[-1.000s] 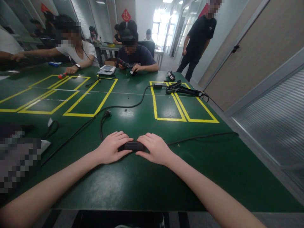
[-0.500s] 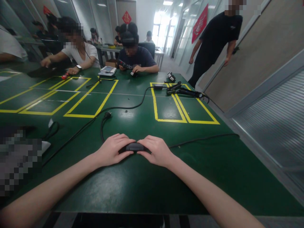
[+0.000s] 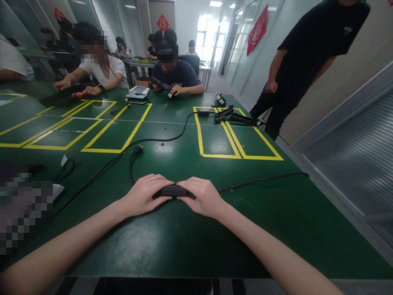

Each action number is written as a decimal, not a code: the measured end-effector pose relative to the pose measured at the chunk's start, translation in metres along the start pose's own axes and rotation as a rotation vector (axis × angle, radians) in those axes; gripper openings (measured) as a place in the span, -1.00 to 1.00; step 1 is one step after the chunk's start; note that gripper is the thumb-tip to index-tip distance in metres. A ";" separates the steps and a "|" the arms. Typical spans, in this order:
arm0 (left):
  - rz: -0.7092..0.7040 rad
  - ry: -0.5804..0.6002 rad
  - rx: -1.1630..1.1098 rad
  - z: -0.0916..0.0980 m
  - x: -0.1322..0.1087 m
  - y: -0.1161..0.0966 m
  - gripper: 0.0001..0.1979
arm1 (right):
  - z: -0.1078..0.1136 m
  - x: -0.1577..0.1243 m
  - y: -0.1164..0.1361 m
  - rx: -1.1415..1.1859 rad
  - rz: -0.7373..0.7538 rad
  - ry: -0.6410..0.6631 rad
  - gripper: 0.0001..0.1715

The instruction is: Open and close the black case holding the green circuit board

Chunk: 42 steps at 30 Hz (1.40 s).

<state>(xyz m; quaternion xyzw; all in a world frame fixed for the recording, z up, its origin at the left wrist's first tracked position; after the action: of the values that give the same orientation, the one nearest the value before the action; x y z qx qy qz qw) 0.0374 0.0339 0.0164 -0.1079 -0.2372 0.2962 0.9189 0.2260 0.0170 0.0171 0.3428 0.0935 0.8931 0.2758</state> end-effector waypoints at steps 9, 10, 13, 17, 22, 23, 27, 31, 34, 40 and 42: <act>-0.036 -0.022 0.028 0.000 0.001 -0.005 -0.61 | 0.001 0.001 0.002 -0.010 0.014 0.009 -0.75; -0.035 -0.025 0.024 0.000 0.001 -0.005 -0.60 | 0.001 0.001 0.002 -0.011 0.009 0.010 -0.75; -0.058 -0.035 0.025 -0.001 0.000 -0.006 -0.66 | 0.001 0.000 -0.002 0.067 -0.065 0.046 -0.70; -0.178 -0.089 0.112 -0.001 -0.003 -0.009 -0.67 | 0.001 0.000 -0.009 0.365 -0.333 0.135 -0.56; -0.192 -0.113 0.094 -0.001 -0.003 -0.009 -0.61 | -0.006 -0.006 -0.012 0.690 -0.592 0.154 -0.63; -0.143 -0.100 0.060 -0.001 -0.001 -0.007 -0.53 | -0.006 -0.006 -0.013 0.642 -0.579 0.123 -0.61; 0.073 -0.023 -0.082 -0.002 0.001 0.003 -0.42 | -0.002 -0.007 -0.014 0.273 -0.416 0.032 -0.65; 0.092 -0.019 -0.111 -0.003 0.002 0.006 -0.64 | 0.003 -0.003 -0.008 0.072 -0.261 0.069 -0.70; 0.065 -0.033 -0.090 -0.003 0.002 0.004 -0.65 | 0.003 -0.001 -0.008 0.005 -0.263 0.143 -0.72; 0.121 -0.005 -0.121 -0.003 0.002 0.003 -0.65 | 0.004 -0.001 -0.007 -0.051 -0.211 0.134 -0.74; 0.132 0.020 -0.107 -0.004 0.002 0.003 -0.67 | 0.003 -0.001 -0.008 -0.045 -0.202 0.146 -0.72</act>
<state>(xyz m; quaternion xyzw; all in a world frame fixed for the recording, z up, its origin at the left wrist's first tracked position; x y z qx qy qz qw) 0.0393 0.0370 0.0131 -0.1751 -0.2360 0.3421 0.8925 0.2320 0.0229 0.0158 0.2594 0.1275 0.8853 0.3642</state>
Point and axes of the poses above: each hand's wrist, its own x-axis towards the middle knuckle, its own z-axis out of the back of the hand, y = z × x, the point moved 5 cm from there along x, towards the middle knuckle, and after that the axes turned 2 degrees about z, right-handed, at the moved point
